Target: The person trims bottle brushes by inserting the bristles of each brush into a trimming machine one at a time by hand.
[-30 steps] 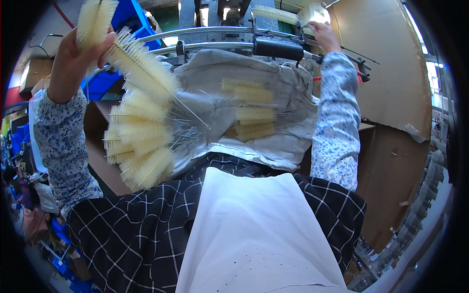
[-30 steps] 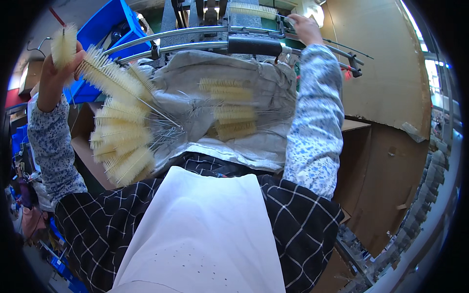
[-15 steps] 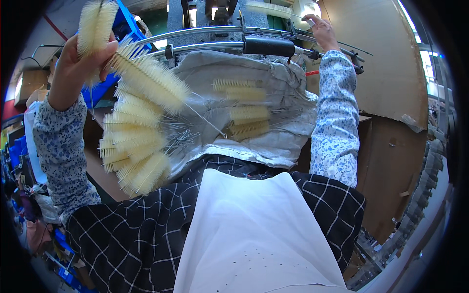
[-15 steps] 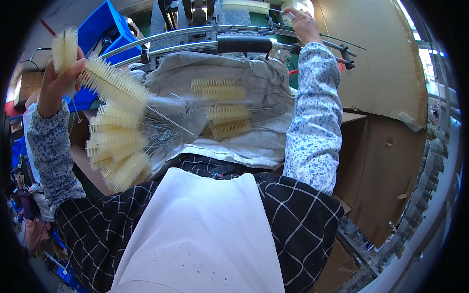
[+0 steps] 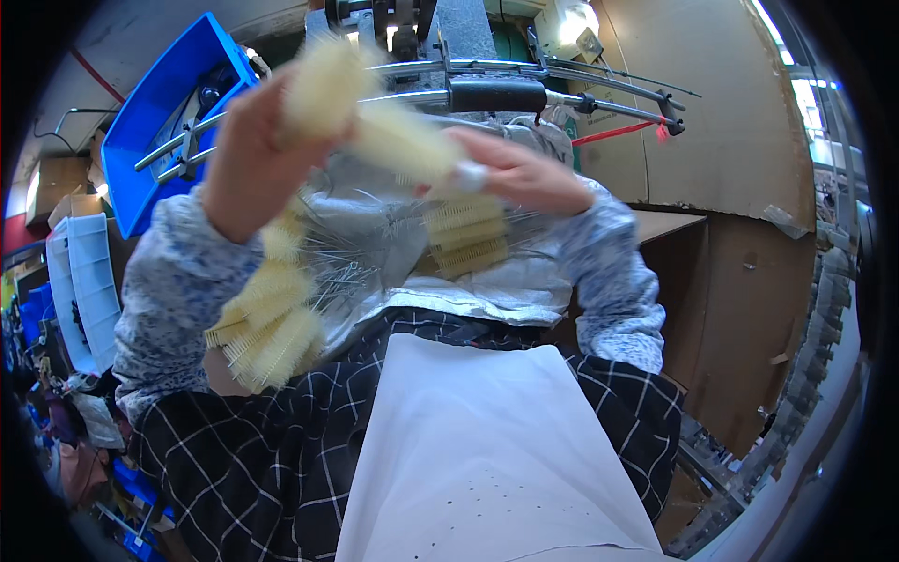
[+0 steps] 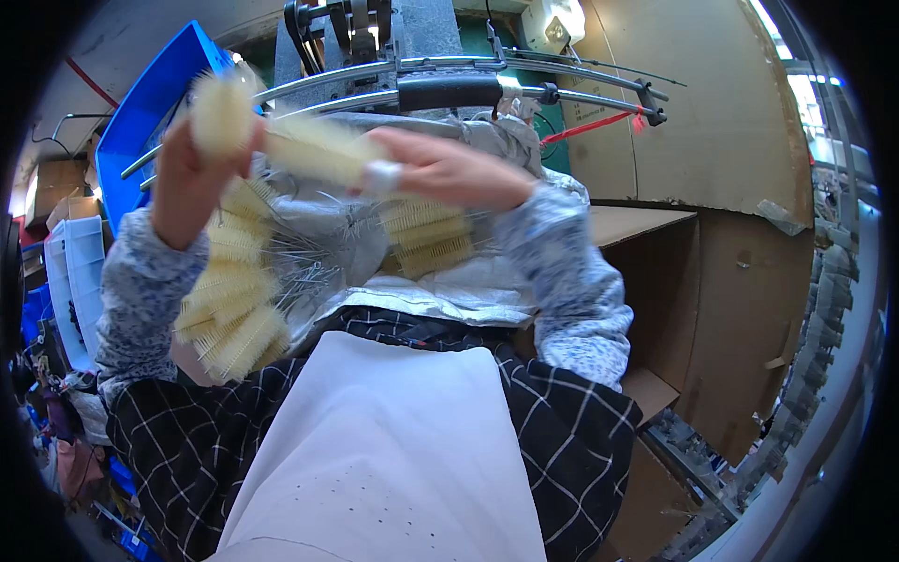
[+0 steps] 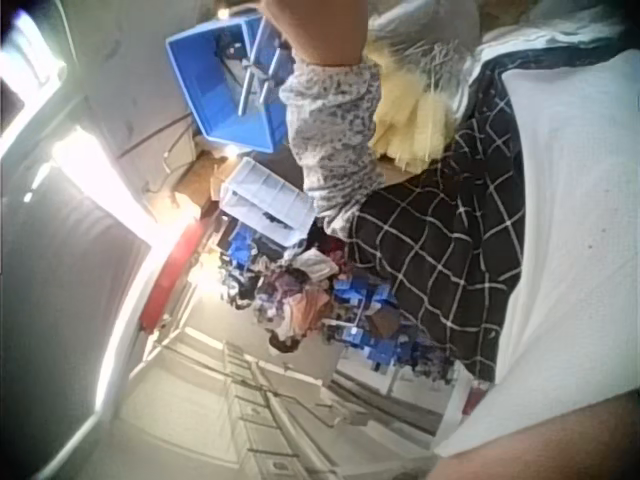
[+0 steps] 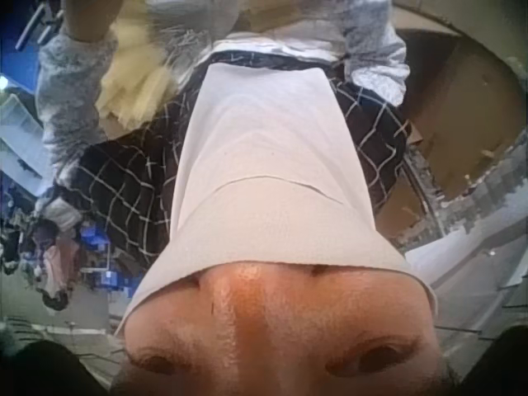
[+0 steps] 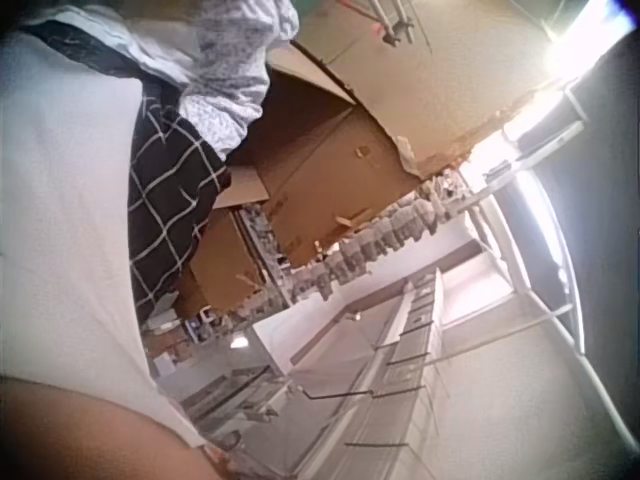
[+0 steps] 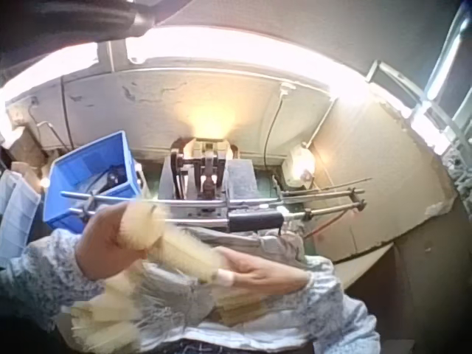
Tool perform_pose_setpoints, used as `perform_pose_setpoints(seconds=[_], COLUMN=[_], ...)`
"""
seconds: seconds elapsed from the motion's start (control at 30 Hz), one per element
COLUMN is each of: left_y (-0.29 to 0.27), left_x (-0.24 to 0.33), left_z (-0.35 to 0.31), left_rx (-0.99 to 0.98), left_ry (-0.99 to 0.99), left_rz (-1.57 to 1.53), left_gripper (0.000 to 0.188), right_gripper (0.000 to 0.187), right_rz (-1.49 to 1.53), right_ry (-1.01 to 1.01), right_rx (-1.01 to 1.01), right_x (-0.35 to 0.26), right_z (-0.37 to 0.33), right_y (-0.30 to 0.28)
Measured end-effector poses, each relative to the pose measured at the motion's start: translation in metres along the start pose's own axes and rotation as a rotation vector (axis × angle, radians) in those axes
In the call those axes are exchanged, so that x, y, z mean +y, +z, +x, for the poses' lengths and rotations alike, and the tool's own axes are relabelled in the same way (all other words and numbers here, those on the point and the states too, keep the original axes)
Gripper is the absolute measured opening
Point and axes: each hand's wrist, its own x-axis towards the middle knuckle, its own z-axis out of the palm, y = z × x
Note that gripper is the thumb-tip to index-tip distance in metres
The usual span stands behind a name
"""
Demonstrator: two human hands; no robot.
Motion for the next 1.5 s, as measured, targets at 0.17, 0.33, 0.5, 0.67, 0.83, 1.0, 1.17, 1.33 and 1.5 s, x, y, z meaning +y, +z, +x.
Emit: perform_pose_setpoints(seconds=[0.17, 0.33, 0.5, 0.67, 0.83, 1.0, 1.17, 1.33, 1.5], left_y=[-0.012, -0.073, -0.080, -0.090, -0.108, -0.114, -0.106, -0.108, -0.098], left_x=[0.006, -0.031, -0.064, -0.058, -0.055, -0.059, -0.062, -0.072, -0.060], left_z=[-0.001, -0.040, -0.067, -0.061, -0.069, -0.093, -0.097, -0.111, -0.098], left_rx=[-0.150, -0.314, -0.366, -0.330, -0.278, -0.212, -0.156, -0.143, -0.112], left_ry=[0.085, -0.379, -0.503, -0.586, -0.669, -0.661, -0.672, -0.630, -0.468], left_rz=[0.500, 0.728, 0.762, 0.778, 0.637, 0.529, 0.472, 0.489, 0.448], left_gripper=[0.021, 0.020, 0.022, 0.022, 0.020, 0.023, 0.025, 0.024, 0.023], right_gripper=[0.038, 0.027, 0.027, 0.027, 0.028, 0.030, 0.031, 0.051, 0.042], right_rz=[0.188, -1.608, -1.493, -1.528, -1.498, -1.553, -1.748, -1.692, -1.538], right_ry=[0.130, 0.163, 0.385, 0.389, 0.339, 0.340, 0.351, 0.333, 0.449], right_rx=[0.153, 0.889, 0.878, 0.858, 0.812, 0.773, 0.645, 0.928, 1.029], right_x=[0.002, 0.054, 0.074, 0.076, 0.076, 0.086, 0.094, 0.087, 0.091], right_z=[0.020, 0.027, 0.042, 0.048, 0.049, 0.057, 0.066, 0.032, 0.010], right_y=[0.025, -0.095, -0.124, -0.128, -0.133, -0.153, -0.167, -0.163, -0.163])
